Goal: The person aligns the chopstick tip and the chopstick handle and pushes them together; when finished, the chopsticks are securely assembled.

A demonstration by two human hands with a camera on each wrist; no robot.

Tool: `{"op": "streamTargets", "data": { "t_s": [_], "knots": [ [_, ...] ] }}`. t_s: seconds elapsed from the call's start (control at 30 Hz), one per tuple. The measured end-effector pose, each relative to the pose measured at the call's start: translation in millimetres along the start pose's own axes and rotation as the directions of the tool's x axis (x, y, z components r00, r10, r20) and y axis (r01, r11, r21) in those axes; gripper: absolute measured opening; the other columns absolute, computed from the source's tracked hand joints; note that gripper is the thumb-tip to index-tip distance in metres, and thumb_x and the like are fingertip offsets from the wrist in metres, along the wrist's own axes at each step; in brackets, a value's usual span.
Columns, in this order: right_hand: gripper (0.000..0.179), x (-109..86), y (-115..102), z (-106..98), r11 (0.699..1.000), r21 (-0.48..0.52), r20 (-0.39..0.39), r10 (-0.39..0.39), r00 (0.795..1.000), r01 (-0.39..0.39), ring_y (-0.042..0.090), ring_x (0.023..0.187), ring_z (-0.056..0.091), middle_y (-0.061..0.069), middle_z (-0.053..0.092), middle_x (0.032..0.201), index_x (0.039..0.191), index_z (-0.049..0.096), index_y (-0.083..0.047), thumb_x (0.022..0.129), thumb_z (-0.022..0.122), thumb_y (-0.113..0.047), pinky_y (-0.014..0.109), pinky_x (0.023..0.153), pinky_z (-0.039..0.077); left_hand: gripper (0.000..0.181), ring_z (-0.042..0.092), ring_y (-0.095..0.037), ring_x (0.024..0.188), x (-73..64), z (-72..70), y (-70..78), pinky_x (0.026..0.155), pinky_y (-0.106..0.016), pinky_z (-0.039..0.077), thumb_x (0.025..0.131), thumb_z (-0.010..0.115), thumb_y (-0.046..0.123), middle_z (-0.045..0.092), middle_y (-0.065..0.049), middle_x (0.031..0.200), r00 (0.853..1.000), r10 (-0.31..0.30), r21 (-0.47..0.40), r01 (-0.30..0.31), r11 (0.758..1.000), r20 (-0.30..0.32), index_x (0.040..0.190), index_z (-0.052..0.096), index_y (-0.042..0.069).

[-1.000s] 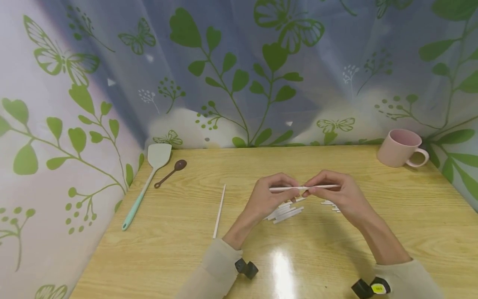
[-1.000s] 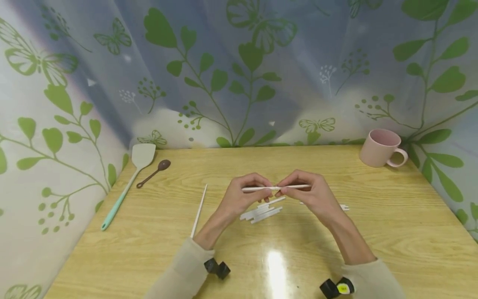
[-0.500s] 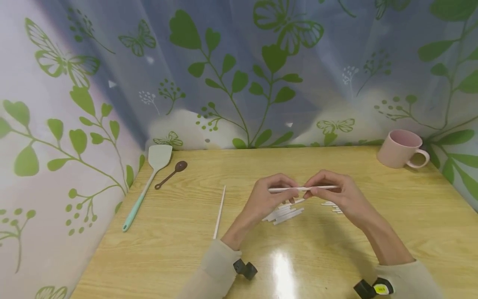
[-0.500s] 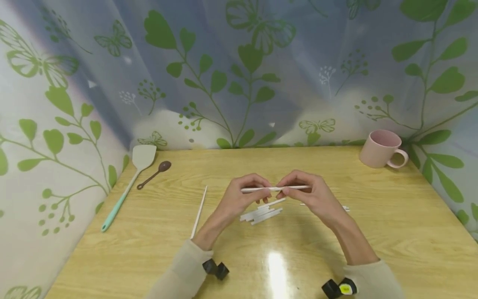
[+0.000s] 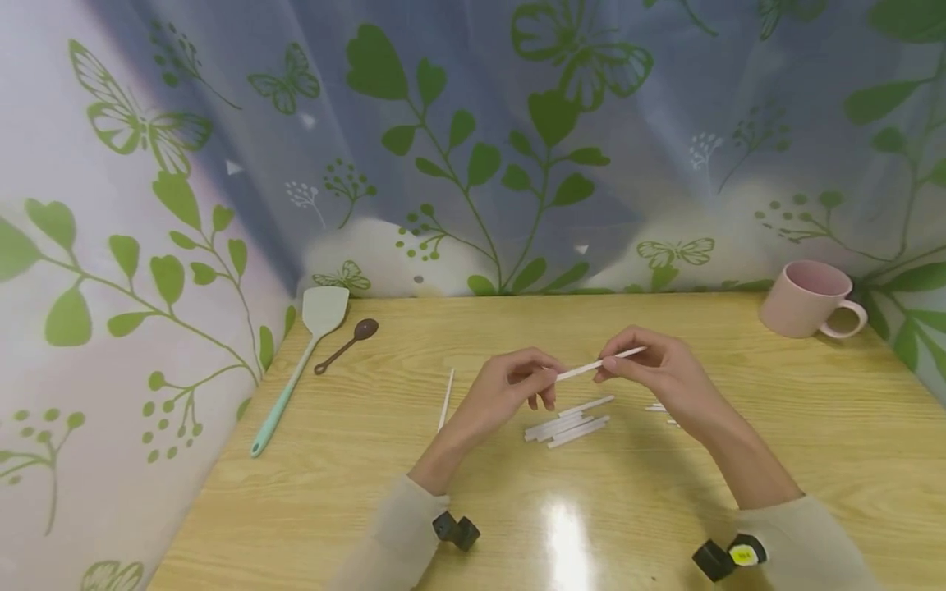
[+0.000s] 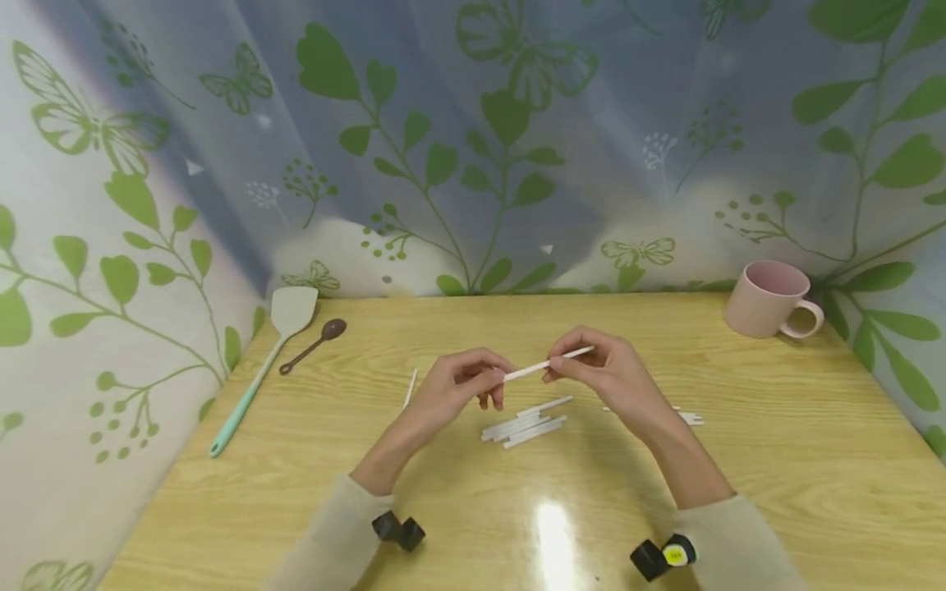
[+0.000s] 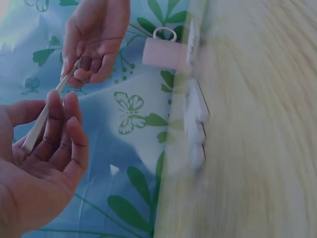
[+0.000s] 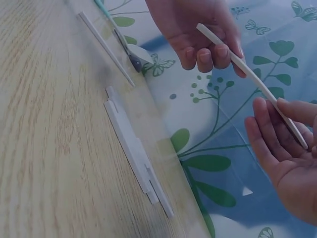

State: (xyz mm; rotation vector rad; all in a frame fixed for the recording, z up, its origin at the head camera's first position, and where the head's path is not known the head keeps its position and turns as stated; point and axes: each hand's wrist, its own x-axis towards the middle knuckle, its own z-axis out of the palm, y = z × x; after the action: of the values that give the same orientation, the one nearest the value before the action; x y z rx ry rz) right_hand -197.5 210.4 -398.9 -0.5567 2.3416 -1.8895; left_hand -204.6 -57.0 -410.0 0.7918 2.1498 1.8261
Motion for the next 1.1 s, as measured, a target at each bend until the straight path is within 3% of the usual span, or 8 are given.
{"op": "streamTargets", "data": {
  "t_s": [0.17,0.3,0.4,0.57,0.7,0.87,1.1],
  "knots": [
    [0.027,13.3,4,5,0.998,0.054,0.016,-0.020,1.000,0.019,0.028,0.099,0.075,0.012,0.075,0.104,0.118,0.062,0.004,0.106,0.063,-0.021,0.030,0.098,0.056,0.022,0.072,-0.022,0.080,-10.6,-9.5,-3.3,0.079,-0.058,0.057,0.108,0.059,0.022,0.072,-0.009,0.090,0.999,-0.047,0.029,0.046,0.999,0.004,0.123,0.071,0.012],
    [0.023,23.0,7,12,0.993,0.117,0.052,-0.029,0.998,0.023,0.029,0.098,0.076,0.011,0.077,0.107,0.121,0.062,0.001,0.107,0.061,-0.016,0.032,0.098,0.056,0.021,0.071,-0.023,0.081,-21.0,-17.9,-6.8,0.080,-0.055,0.058,0.107,0.060,0.021,0.074,-0.008,0.092,0.996,-0.084,0.061,0.083,0.995,0.006,0.124,0.071,0.012],
    [0.020,30.2,10,18,0.987,0.158,0.054,-0.019,0.998,0.010,0.028,0.096,0.076,0.010,0.077,0.107,0.124,0.062,-0.006,0.106,0.062,-0.015,0.033,0.097,0.057,0.021,0.071,-0.029,0.082,-29.0,-23.0,-9.8,0.075,-0.047,0.057,0.107,0.060,0.019,0.074,-0.007,0.092,0.993,-0.117,0.079,0.116,0.990,0.010,0.123,0.070,0.012],
    [0.028,39.3,22,32,0.978,0.207,0.031,0.020,0.999,-0.026,0.027,0.092,0.077,0.010,0.078,0.103,0.130,0.056,-0.006,0.104,0.065,-0.013,0.037,0.095,0.059,0.021,0.068,-0.040,0.083,-42.2,-28.0,-17.8,0.072,-0.042,0.057,0.106,0.060,0.016,0.076,-0.014,0.096,0.987,-0.158,0.136,0.151,0.979,0.038,0.125,0.068,0.011],
    [0.033,45.4,31,47,0.973,0.224,0.021,0.050,0.999,-0.054,0.026,0.087,0.077,0.018,0.078,0.103,0.133,0.052,-0.001,0.103,0.065,-0.008,0.047,0.093,0.060,0.023,0.072,-0.032,0.081,-54.2,-31.3,-25.8,0.070,-0.036,0.059,0.105,0.061,0.014,0.076,-0.014,0.097,0.981,-0.183,0.222,0.167,0.961,0.058,0.127,0.068,0.010],
    [0.034,55.5,37,66,0.968,0.237,0.011,0.076,0.997,-0.076,0.024,0.084,0.077,0.029,0.074,0.107,0.133,0.050,0.005,0.102,0.063,-0.002,0.052,0.091,0.060,0.027,0.072,-0.022,0.078,-70.8,-37.4,-31.9,0.063,-0.026,0.054,0.103,0.063,0.014,0.077,-0.009,0.094,0.977,-0.200,0.322,0.168,0.932,0.069,0.129,0.066,0.007],
    [0.043,64.3,41,94,0.960,0.239,0.044,0.138,0.989,-0.144,0.031,0.090,0.077,0.029,0.073,0.112,0.142,0.044,0.008,0.103,0.062,-0.001,0.054,0.094,0.058,0.029,0.070,-0.019,0.072,-89.8,-47.0,-32.7,0.060,-0.028,0.056,0.104,0.063,0.015,0.076,-0.006,0.088,0.966,-0.255,0.323,0.225,0.919,0.052,0.131,0.064,0.005]
  ]
}}
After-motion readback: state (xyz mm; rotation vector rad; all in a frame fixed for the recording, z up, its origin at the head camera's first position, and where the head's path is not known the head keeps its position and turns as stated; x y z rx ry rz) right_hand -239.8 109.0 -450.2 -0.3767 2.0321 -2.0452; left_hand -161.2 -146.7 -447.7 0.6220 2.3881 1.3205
